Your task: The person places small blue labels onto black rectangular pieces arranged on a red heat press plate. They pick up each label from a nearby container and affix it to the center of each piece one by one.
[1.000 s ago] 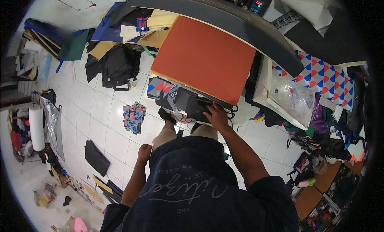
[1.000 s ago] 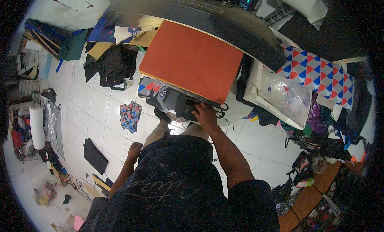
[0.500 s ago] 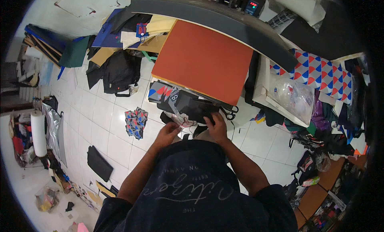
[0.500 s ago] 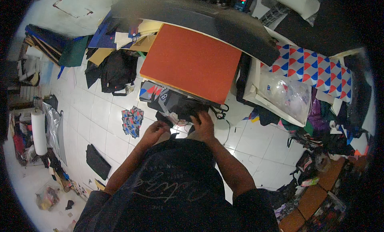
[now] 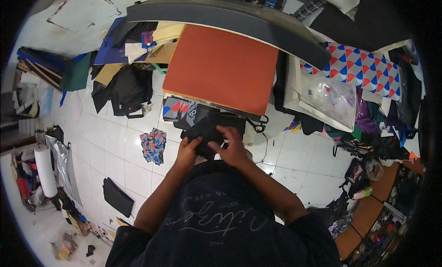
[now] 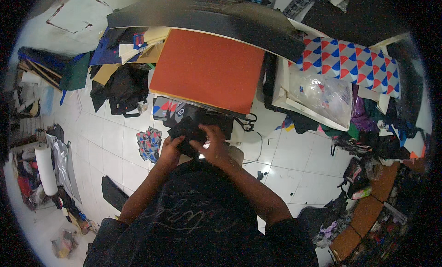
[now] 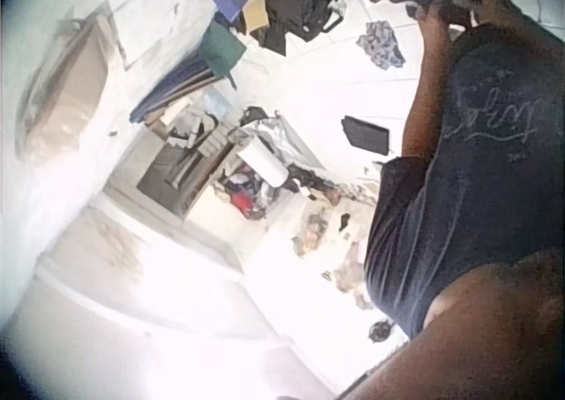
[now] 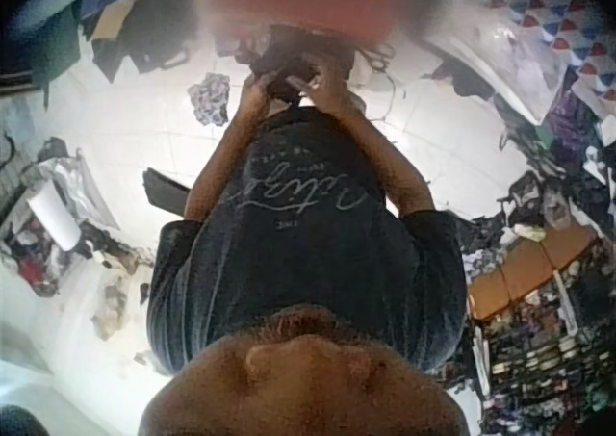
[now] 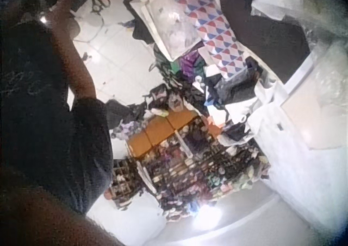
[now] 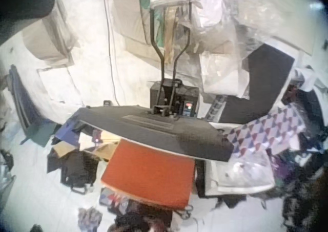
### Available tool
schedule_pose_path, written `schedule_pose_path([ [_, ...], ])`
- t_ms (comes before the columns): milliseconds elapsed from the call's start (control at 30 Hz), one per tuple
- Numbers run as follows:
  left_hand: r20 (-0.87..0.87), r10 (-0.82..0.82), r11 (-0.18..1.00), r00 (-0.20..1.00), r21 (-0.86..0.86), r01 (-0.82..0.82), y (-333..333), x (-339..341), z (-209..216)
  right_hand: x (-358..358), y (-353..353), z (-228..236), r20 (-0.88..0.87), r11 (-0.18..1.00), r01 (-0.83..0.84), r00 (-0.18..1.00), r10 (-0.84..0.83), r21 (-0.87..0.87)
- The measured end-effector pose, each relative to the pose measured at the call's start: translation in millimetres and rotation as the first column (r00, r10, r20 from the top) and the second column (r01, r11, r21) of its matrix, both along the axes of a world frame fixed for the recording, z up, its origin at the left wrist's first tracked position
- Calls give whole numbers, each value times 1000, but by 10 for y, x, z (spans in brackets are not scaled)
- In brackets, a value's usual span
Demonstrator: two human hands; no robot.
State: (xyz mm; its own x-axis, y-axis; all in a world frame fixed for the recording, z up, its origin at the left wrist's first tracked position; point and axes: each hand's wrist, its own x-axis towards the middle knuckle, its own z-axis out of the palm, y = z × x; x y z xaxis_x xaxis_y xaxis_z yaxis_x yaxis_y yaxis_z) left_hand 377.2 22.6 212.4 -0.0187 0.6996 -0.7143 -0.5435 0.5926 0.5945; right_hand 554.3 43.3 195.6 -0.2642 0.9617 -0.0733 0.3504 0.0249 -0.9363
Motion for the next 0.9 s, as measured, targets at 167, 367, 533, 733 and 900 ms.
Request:
schedule_pose_path([
  [167, -199, -179, 968, 963, 141, 209, 97, -135, 156, 11, 397, -48, -264, 889, -169, 963, 56, -425],
  [367, -161, -81, 956, 984, 268, 122, 230, -395, 221, -197, 545, -69, -228, 928, -48, 973, -41, -370],
  [533, -260, -117, 958, 959, 224, 178, 357, -766, 161, -524, 603, 111, -126, 886, 44, 985, -114, -461],
  [733, -243, -166, 946, 956, 233, 224, 615, -1326, 206, -924, 707, 195, -30, 889, 226, 965, -259, -399],
  [900, -298, -132, 965, 946, 180, 192, 680, -2082, -66, -1118, 1269, 171, -39, 811, 472, 856, -515, -347],
])
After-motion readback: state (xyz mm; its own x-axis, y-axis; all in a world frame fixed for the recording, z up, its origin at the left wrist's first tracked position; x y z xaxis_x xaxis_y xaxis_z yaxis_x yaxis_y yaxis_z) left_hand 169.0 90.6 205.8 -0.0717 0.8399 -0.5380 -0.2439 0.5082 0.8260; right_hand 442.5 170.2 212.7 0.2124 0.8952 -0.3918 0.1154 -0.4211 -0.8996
